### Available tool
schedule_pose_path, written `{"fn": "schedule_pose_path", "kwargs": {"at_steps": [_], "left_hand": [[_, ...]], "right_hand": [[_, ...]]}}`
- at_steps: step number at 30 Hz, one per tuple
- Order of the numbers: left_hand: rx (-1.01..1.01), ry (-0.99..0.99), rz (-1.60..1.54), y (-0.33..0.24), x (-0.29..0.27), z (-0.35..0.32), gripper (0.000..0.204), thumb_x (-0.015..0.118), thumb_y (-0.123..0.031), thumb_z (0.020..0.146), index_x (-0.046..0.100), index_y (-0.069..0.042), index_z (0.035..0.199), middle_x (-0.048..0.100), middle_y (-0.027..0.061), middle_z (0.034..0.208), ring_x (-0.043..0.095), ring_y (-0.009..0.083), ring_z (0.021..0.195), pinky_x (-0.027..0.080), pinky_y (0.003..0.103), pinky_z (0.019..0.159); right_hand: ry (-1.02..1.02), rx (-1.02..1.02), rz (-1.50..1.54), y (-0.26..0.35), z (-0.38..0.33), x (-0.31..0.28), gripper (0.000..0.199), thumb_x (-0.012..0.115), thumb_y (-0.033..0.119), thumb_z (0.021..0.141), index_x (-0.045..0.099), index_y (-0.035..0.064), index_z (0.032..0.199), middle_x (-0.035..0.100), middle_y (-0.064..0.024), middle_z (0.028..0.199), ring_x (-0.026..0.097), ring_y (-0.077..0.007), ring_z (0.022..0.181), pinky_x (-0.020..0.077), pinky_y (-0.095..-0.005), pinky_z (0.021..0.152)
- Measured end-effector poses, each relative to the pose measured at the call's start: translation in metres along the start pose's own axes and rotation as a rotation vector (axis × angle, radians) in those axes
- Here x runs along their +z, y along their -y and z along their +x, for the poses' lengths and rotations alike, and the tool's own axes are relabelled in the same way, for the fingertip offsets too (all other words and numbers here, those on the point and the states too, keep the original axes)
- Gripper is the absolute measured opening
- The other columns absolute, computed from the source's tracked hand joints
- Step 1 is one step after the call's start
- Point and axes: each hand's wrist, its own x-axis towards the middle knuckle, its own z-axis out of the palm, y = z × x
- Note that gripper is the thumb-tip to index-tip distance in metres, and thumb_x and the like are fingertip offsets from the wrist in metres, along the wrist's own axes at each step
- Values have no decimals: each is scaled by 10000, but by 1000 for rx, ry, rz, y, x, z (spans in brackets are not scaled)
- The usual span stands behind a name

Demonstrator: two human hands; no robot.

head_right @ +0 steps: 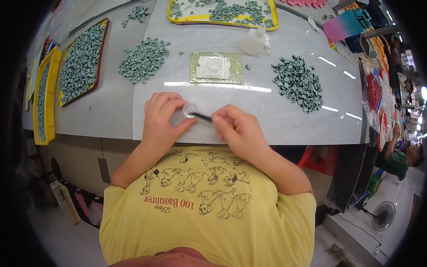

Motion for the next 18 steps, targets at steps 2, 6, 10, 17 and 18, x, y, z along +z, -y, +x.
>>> {"fn": "schedule_pose_path", "kwargs": {"at_steps": [2, 6, 10, 17, 18], "left_hand": [[2, -9, -4, 0, 0, 0, 357, 791, -154, 607, 595, -65, 891, 552, 48, 954, 514, 247, 938, 361, 370, 807], [7, 10, -1, 1, -2, 1, 383, 789, -153, 614, 608, -66, 940, 553, 43, 969, 514, 247, 945, 360, 369, 812], [8, 60, 14, 1, -7, 3, 426, 784, -162, 632, 621, -71, 1015, 549, 38, 994, 508, 242, 965, 354, 364, 819], [2, 41, 20, -3, -2, 7, 407, 776, -183, 655, 628, -72, 1017, 547, 35, 995, 506, 231, 958, 350, 363, 811], [2, 33, 23, -2, 1, 6, 402, 776, -182, 654, 630, -72, 1012, 547, 34, 987, 507, 230, 951, 349, 364, 808]], "right_hand": [[-63, -77, -16, -3, 4, -1, 117, 501, 88, 949, 536, -21, 971, 522, 5, 696, 461, -46, 616, 371, -186, 569], [-177, -251, -48, -8, 5, 1, 137, 537, 39, 921, 566, -30, 1035, 579, -39, 745, 500, -78, 628, 404, -199, 597], [-330, -743, -529, -7, 14, -7, 218, 588, -7, 869, 601, -31, 1085, 627, -81, 813, 553, -124, 658, 438, -208, 643], [-358, -714, -501, -13, 11, -2, 210, 649, -18, 803, 664, -3, 1012, 641, -77, 781, 584, -157, 634, 461, -236, 592], [-369, -740, -584, -14, 11, -2, 209, 657, -14, 796, 666, 7, 1004, 637, -69, 747, 581, -158, 608, 457, -242, 560]]}}
